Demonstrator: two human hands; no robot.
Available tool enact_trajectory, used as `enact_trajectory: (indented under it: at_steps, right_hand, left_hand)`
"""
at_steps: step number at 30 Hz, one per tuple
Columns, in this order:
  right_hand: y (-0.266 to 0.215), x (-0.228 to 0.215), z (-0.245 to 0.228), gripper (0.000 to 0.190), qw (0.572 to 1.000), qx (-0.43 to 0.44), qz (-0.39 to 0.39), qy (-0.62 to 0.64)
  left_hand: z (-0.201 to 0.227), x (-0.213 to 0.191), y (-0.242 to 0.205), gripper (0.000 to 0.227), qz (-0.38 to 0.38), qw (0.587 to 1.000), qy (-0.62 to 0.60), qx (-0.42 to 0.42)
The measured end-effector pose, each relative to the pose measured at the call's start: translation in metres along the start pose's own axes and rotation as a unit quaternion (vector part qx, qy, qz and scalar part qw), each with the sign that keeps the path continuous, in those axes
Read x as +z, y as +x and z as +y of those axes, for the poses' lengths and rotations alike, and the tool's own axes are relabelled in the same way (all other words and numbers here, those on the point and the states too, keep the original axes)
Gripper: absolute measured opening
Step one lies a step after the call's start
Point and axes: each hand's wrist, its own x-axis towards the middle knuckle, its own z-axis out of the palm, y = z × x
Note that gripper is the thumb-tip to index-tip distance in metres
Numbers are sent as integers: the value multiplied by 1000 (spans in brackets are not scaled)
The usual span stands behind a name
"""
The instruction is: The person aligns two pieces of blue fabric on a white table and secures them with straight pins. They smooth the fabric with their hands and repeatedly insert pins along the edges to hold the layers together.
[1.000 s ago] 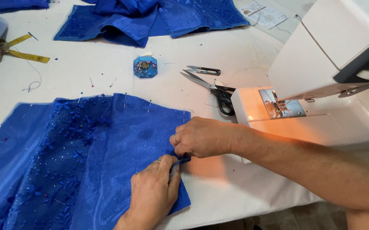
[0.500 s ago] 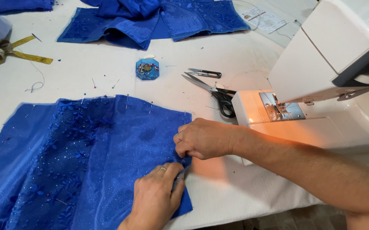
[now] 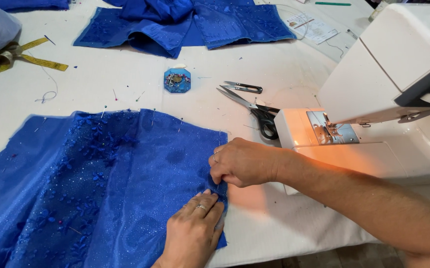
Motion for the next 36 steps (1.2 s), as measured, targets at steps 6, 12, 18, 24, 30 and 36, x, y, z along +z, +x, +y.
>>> enact_trajectory:
  at_steps: [6, 12, 18, 24, 30, 36]
  right_hand:
    - [0, 5, 2, 22, 1000, 1, -3, -12]
    - [-2, 6, 0, 25, 999, -8, 9, -31]
    - [-1, 0, -7, 24, 999, -16, 48, -12]
    - [2, -16, -4, 12, 998, 63, 14, 8]
    - [18, -47, 12, 54, 860, 474, 62, 178]
    - [32, -43, 26, 30, 834, 504, 2, 224]
  left_hand:
    - [1, -2, 2, 19, 6, 1000, -10, 3]
    - [2, -4, 2, 21, -29, 999, -6, -17]
    - [5, -3, 2, 26, -12, 999, -27, -37]
    - [5, 1, -1, 25, -4, 999, -26, -27]
    - [7, -1, 4, 13, 40, 999, -13, -4]
    - [7, 6, 2, 20, 35, 999, -4, -9]
